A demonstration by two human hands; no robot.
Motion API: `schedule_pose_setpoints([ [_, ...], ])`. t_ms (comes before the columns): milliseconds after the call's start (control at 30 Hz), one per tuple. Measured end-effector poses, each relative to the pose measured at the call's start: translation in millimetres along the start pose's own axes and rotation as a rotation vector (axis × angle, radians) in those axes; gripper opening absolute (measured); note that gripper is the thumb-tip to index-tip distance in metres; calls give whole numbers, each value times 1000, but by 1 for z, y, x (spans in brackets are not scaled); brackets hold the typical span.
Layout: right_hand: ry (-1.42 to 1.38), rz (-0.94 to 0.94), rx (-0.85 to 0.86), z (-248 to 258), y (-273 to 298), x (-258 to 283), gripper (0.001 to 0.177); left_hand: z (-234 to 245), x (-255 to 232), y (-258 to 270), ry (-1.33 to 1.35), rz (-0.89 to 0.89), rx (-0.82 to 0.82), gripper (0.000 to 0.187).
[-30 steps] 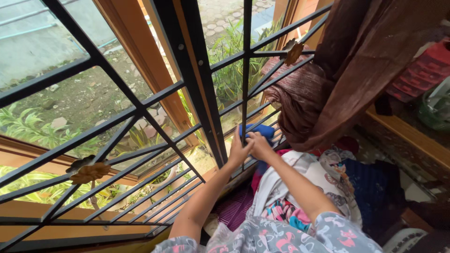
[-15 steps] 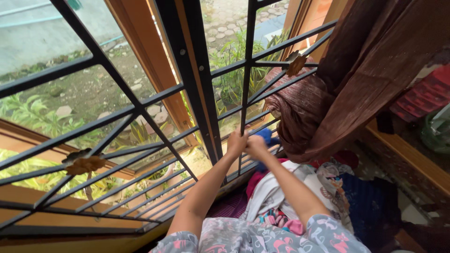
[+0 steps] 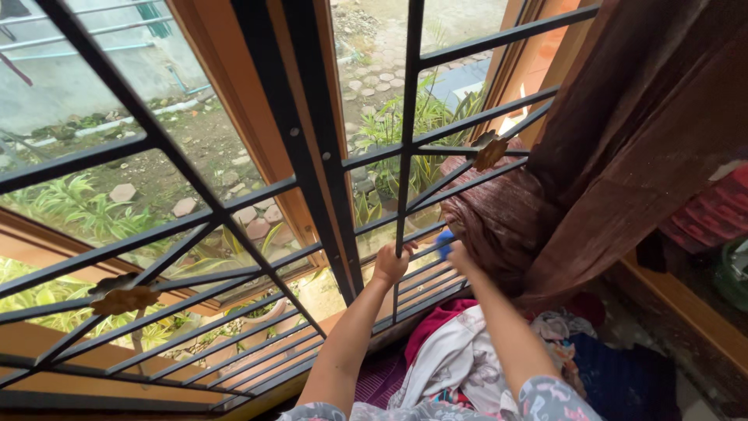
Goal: The person wipes the metal window grille with a blue cloth. They hold the grille with one hand and rub the bars with the cloth in the other, moving along the vertical and horizontal sections.
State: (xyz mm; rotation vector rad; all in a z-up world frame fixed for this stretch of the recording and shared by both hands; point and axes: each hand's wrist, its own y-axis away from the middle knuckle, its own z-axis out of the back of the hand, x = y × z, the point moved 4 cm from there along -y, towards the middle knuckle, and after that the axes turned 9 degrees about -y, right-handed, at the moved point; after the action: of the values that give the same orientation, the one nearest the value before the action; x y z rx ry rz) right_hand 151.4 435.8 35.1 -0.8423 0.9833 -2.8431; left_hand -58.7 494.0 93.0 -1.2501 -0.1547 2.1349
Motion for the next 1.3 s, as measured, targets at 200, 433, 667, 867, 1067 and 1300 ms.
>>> schedule_pose_setpoints([
  [200,-291,23,243,-55,25,71,38,-7,11,-4,-93,-155,-31,23],
  [433,-293,-79,-14,42,-10,-12,40,-6,6,-3,-82,-149,-59,21],
  [667,-2,64,189,-20,22,65,34,-1,-1,-6,-101,-156,-74,21],
  [867,-58,-12,229,-9,21,48,30,0,-1,2,-108,-104,-79,21],
  [1067,-302,-137,-35,41,-10,-10,26,-1,-3,4,-102,-116,-109,20],
  [1300,53,191,74,-42,45,102,22,-9,2,2,-174,-77,-90,22],
])
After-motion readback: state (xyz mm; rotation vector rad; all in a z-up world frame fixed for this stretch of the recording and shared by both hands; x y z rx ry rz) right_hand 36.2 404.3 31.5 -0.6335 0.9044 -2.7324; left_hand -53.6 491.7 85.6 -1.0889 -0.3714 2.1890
